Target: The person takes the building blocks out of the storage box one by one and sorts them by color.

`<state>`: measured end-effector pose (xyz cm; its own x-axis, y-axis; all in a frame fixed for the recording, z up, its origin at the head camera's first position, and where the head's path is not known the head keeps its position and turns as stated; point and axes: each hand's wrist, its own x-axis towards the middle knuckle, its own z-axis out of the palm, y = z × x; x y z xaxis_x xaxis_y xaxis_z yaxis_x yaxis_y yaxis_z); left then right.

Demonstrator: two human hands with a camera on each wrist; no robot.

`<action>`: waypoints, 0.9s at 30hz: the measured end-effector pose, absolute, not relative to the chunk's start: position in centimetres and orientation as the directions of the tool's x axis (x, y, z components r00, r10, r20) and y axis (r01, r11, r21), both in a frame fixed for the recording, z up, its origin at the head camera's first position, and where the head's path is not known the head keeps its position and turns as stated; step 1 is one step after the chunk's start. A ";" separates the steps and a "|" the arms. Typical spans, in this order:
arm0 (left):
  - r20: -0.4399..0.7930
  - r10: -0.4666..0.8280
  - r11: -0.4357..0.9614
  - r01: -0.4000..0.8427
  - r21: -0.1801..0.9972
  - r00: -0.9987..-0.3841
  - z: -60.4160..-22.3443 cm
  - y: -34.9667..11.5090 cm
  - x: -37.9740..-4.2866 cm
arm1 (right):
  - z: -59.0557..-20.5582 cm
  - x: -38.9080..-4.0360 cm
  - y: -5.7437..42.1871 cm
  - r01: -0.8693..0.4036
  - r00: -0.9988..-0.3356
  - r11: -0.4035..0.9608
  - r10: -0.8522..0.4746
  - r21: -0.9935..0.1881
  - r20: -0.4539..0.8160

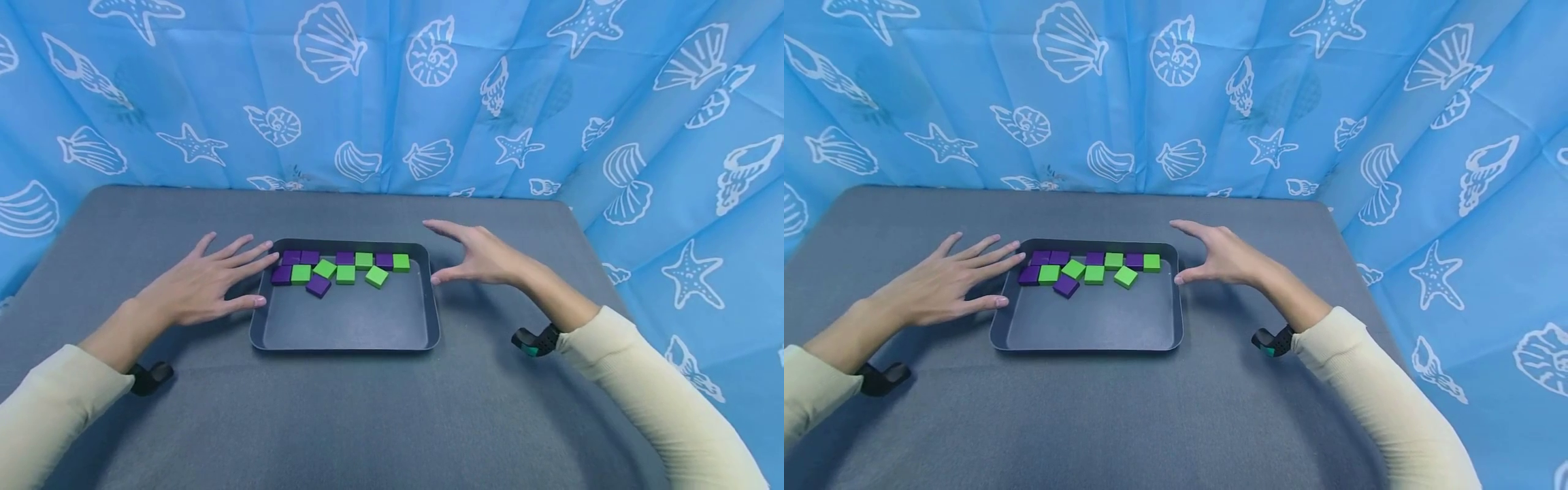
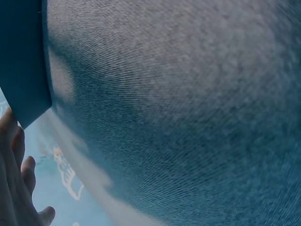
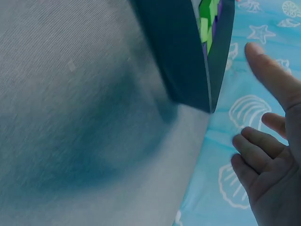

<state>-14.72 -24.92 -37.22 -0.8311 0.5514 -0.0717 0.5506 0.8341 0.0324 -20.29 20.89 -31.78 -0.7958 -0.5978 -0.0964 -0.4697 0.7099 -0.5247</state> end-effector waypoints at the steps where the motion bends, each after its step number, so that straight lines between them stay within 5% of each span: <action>1: -0.068 0.554 0.833 0.553 0.031 -0.830 -37.3 -25.0 -14.7 | -31.7 -20.3 20.7 -0.472 -0.787 0.693 -0.610 -0.545 -0.094; 9: -0.061 0.552 0.834 0.550 0.051 -0.831 -37.7 -25.1 -14.7 | -31.7 -20.6 18.9 -0.414 -0.738 0.615 -0.659 -0.671 -0.148; 27: -0.074 0.543 0.840 0.540 0.058 -0.836 -37.7 -24.7 -13.7 | -31.2 -21.1 15.8 -0.363 -0.741 0.699 -0.617 -0.617 -0.264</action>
<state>-13.74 -24.67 -37.65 -0.8363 0.5432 -0.0740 0.5401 0.8396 0.0584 -21.12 15.76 -31.19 -0.7411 -0.6174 -0.2637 -0.3626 0.6987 -0.6167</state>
